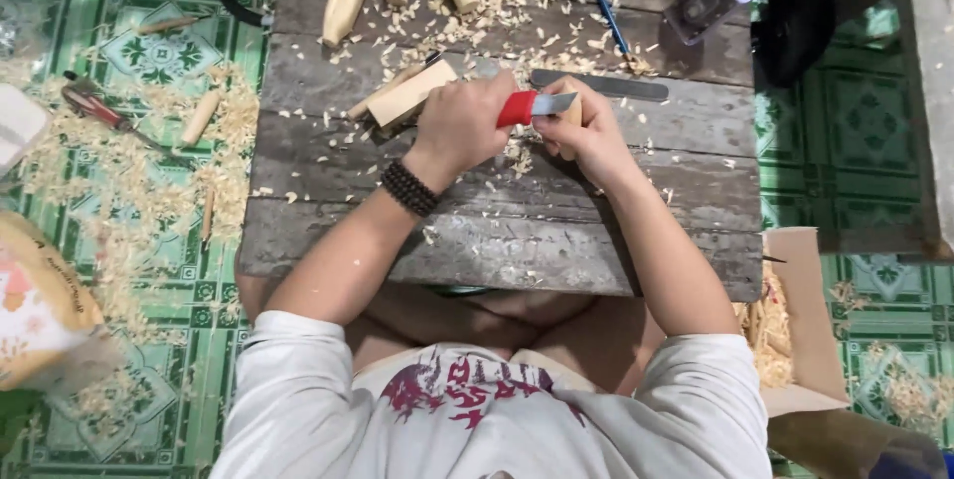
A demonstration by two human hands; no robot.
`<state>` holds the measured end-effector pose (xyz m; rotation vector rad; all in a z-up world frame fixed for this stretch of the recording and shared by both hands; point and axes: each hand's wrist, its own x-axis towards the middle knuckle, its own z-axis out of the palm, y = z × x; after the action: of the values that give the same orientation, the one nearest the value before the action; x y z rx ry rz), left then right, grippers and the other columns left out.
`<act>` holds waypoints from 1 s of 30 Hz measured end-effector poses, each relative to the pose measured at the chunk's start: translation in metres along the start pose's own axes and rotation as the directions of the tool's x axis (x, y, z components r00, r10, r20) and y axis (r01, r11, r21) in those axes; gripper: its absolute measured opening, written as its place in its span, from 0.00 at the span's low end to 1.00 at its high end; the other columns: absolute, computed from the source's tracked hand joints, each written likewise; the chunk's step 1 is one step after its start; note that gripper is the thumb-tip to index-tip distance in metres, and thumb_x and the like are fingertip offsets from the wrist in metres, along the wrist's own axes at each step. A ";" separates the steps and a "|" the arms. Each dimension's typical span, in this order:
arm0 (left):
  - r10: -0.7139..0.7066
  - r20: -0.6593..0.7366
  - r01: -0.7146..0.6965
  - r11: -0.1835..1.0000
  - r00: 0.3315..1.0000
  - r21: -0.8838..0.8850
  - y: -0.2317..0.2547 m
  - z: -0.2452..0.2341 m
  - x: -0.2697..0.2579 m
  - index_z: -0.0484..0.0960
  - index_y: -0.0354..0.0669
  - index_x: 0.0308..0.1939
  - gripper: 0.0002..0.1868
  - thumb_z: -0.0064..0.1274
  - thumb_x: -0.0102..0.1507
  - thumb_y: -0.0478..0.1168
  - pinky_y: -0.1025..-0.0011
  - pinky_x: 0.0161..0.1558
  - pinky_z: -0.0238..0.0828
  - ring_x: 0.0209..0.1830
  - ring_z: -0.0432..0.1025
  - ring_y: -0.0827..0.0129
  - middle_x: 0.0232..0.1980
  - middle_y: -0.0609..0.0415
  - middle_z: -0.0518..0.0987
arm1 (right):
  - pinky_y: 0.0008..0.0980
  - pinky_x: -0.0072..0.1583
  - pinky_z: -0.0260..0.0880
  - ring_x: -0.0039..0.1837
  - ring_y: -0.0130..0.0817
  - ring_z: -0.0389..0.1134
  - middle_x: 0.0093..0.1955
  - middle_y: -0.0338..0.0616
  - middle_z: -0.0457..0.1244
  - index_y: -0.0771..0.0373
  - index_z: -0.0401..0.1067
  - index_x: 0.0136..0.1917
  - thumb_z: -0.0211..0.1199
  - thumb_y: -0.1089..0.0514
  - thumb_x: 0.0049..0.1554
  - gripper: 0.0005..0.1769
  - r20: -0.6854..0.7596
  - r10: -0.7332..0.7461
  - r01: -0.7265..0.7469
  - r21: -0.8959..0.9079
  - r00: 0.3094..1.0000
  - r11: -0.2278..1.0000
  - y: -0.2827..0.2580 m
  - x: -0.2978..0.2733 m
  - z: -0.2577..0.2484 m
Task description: Carving a small wooden figurine using a hand knife at a workbench.
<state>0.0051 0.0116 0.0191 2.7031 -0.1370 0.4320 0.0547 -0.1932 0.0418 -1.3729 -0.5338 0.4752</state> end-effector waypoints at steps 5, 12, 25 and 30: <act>0.070 -0.001 -0.070 0.997 0.998 -0.046 0.002 -0.003 -0.005 0.76 0.53 0.42 0.12 0.54 0.56 0.47 0.52 0.38 0.78 0.32 0.81 0.49 0.29 0.54 0.81 | 0.23 0.28 0.59 0.24 0.26 0.57 0.27 0.45 0.57 0.67 0.66 0.48 0.73 0.66 0.53 0.16 0.095 0.052 -0.051 -0.016 0.994 0.999 -0.005 -0.006 -0.005; 0.103 0.039 -0.100 0.993 0.994 -0.067 -0.002 -0.001 -0.003 0.78 0.51 0.45 0.13 0.52 0.56 0.44 0.50 0.41 0.77 0.34 0.81 0.45 0.31 0.50 0.83 | 0.23 0.24 0.56 0.21 0.26 0.56 0.27 0.45 0.57 0.65 0.62 0.46 0.72 0.68 0.52 0.19 0.104 -0.002 -0.001 0.035 0.995 0.999 0.014 -0.002 -0.001; 0.038 0.093 -0.031 0.996 0.995 -0.080 0.001 0.005 0.000 0.78 0.48 0.40 0.10 0.50 0.55 0.42 0.48 0.41 0.78 0.32 0.81 0.42 0.30 0.46 0.83 | 0.22 0.32 0.63 0.28 0.26 0.64 0.25 0.42 0.61 0.65 0.69 0.46 0.80 0.54 0.52 0.22 -0.051 -0.218 0.196 -0.283 0.975 0.939 0.016 -0.001 0.005; -0.120 0.101 0.121 0.993 0.988 -0.003 0.020 0.001 -0.002 0.75 0.43 0.39 0.11 0.53 0.55 0.42 0.47 0.37 0.78 0.32 0.81 0.40 0.28 0.42 0.82 | 0.28 0.37 0.53 0.32 0.25 0.57 0.26 0.40 0.57 0.61 0.69 0.46 0.77 0.55 0.56 0.17 -0.163 -0.250 0.135 -0.510 0.955 0.849 0.027 -0.001 0.003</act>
<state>0.0003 -0.0073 0.0253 2.7067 -0.0028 0.2586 0.0515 -0.1880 0.0151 -1.8152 -0.6263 0.0044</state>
